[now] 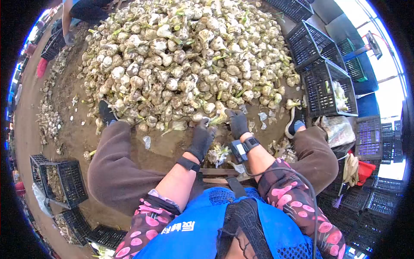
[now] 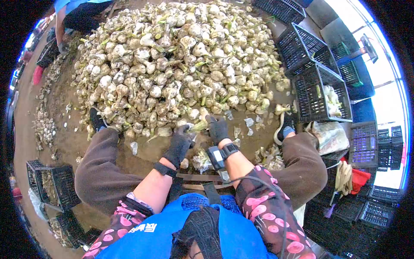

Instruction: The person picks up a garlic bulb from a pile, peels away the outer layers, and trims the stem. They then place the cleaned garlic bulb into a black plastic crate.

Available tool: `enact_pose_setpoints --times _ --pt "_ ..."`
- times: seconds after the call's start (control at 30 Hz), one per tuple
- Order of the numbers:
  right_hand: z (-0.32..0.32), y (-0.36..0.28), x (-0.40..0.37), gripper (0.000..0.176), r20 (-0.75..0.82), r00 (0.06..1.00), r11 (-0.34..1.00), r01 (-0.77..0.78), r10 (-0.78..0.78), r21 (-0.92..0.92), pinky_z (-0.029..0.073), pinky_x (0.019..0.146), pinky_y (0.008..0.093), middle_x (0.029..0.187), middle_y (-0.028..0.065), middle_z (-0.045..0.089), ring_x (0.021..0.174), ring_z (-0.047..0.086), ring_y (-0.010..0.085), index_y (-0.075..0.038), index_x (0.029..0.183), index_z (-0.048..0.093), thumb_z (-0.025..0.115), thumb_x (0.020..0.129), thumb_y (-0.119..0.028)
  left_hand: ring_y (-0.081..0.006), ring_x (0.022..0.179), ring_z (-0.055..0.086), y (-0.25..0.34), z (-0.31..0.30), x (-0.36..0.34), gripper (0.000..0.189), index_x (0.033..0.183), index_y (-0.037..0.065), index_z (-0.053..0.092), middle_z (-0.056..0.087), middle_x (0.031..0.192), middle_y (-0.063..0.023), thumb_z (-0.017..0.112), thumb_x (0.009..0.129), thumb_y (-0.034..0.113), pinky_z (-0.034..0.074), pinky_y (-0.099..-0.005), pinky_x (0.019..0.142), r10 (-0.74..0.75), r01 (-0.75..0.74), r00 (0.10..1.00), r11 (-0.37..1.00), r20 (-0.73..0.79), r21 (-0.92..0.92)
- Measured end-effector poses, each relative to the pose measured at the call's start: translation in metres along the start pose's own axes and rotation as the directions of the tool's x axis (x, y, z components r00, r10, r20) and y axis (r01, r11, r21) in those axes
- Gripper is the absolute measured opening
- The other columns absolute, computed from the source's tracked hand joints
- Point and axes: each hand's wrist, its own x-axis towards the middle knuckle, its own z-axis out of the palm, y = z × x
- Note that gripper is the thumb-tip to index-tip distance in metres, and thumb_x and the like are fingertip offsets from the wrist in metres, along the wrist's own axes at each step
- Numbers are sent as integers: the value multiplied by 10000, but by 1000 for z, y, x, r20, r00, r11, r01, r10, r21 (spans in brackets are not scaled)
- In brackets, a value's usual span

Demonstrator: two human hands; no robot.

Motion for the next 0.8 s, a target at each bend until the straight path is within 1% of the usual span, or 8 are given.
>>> enact_pose_setpoints --times 0.07,0.13,0.37,0.4,0.57,0.63,0.67,0.8 --pt "-8 -4 -10 473 -151 976 974 177 -156 141 469 717 387 830 213 644 793 619 271 37 917 608 677 777 -410 -111 717 574 35 2 -12 349 1196 43 516 608 901 -50 608 876 146 488 -258 586 -23 33 999 964 40 -264" --pt "-29 -21 -33 496 -68 996 992 71 -64 102 466 745 369 896 183 635 847 606 246 46 955 588 675 787 -413 -84 757 552 59 1 -20 269 1153 66 547 598 896 -25 584 912 182 494 -253 607 20 -5 1000 714 13 -701" --pt "-58 -54 -81 665 72 901 862 381 -427 335 401 968 330 1265 123 497 1143 496 207 -19 1326 398 721 793 -251 -54 576 515 94 -38 -23 204 1109 96 573 588 778 18 516 918 145 456 -221 528 189 -77 977 756 104 -650" --pt "-66 -67 -96 665 166 924 827 216 -345 519 360 1015 322 1274 110 500 1184 471 206 -23 1317 423 750 764 -194 -61 662 549 87 -39 -19 228 1131 91 566 600 814 -5 532 922 176 478 -223 576 232 -98 965 754 124 -650" --pt "-77 -51 -102 666 32 862 822 470 -505 323 391 988 336 1271 115 509 1167 486 210 -37 1286 465 777 726 -221 -81 887 565 110 -21 -42 336 1183 61 553 602 907 -28 558 933 285 483 -235 711 114 -30 991 677 64 -736" --pt "-81 -53 -110 685 -26 769 769 639 -639 -17 403 972 340 1218 125 531 1132 511 231 -43 1270 473 795 694 -225 -95 886 570 114 -21 -50 329 1173 42 560 606 956 -19 552 936 270 468 -252 755 221 -146 958 923 182 -355" --pt "-80 -52 -112 675 -66 778 776 628 -624 59 425 941 346 1163 137 545 1096 531 248 -47 1229 490 807 663 -232 -117 915 582 126 -26 -58 320 1148 23 568 625 999 -32 559 926 254 469 -267 804 116 25 953 892 281 -451" --pt "-89 -57 -119 637 -45 840 813 535 -540 232 449 905 353 1140 142 548 1066 547 258 -47 1192 499 800 658 -219 -133 891 607 111 -18 -49 293 1132 24 572 640 987 -47 566 905 210 491 -280 789 313 -32 897 751 313 -659"
